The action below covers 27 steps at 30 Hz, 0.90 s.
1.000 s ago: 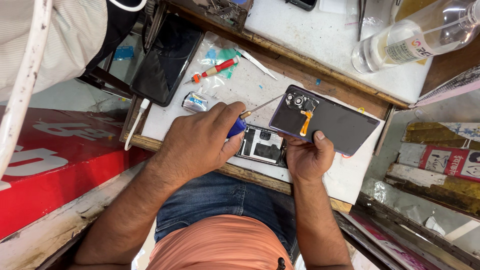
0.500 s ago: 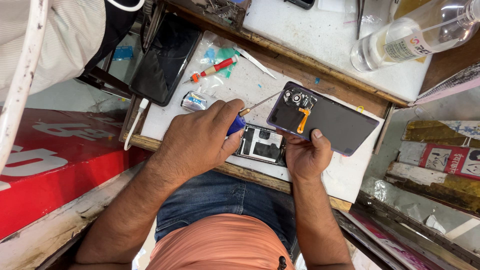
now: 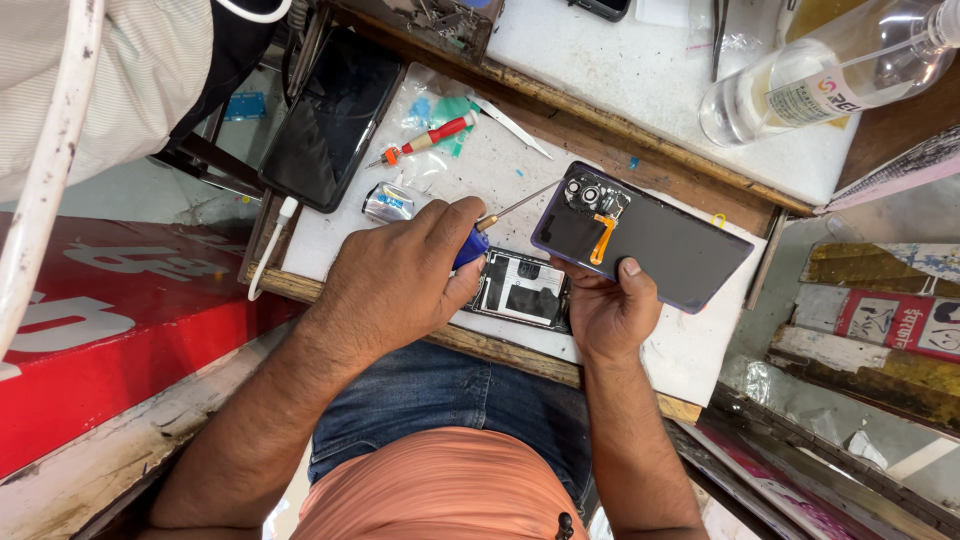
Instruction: The person uses a blue electric screwdriver to remove screws from the back cover of a smartphone. They then detach the back cover and set it aside, leaving the phone's internal components exposed on the workbench.
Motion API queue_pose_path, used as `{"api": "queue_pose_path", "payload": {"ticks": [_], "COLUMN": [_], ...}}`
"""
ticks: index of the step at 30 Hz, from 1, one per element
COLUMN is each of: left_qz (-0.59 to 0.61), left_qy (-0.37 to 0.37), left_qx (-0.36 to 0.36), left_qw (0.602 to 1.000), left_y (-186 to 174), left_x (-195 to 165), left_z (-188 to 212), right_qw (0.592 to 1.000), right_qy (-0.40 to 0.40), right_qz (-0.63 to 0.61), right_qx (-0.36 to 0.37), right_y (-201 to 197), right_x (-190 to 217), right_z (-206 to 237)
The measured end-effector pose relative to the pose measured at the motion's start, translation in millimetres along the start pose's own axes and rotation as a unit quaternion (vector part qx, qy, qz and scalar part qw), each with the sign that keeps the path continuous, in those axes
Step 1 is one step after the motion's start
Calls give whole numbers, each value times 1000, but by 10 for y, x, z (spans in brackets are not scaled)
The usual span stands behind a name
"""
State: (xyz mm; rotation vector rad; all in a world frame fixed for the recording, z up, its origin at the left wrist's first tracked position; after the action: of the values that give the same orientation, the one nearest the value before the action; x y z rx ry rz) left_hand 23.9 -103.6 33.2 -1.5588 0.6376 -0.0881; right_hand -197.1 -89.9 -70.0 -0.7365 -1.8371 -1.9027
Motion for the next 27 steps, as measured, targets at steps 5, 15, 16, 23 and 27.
{"api": "queue_pose_path", "payload": {"ticks": [5, 15, 16, 23, 27], "left_qz": [-7, -24, -25, -23, -12], "left_qy": [3, 5, 5, -3, -10], "left_qx": [2, -3, -5, -25, -36], "left_qw": [1000, 1000, 1000, 999, 999], "left_y": [0, 6, 5, 4, 23], "left_x": [8, 3, 5, -11, -26], "left_z": [-7, -4, 1, 31, 33], "right_qw": [1000, 1000, 1000, 1000, 999], "right_qy": [1, 0, 0, -19, -27], "right_qz": [-2, -4, 0, 11, 18], "right_qx": [-12, -12, -15, -14, -12], "right_y": [-15, -30, -37, -44, -43], "right_x": [1, 8, 6, 21, 18], "right_z": [8, 12, 13, 19, 32]}}
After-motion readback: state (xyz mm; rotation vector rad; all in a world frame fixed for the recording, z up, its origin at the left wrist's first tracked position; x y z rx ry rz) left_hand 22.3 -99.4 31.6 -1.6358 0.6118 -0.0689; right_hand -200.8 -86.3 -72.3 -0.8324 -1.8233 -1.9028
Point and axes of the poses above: each hand's wrist, its own z-axis away from the middle knuckle, its own y-axis out of the palm, x = y × z, the point moved 10 cm from there along -z, towards the middle knuckle, and after that the axes turned 13 degrees about -z, right-handed, at the moved point
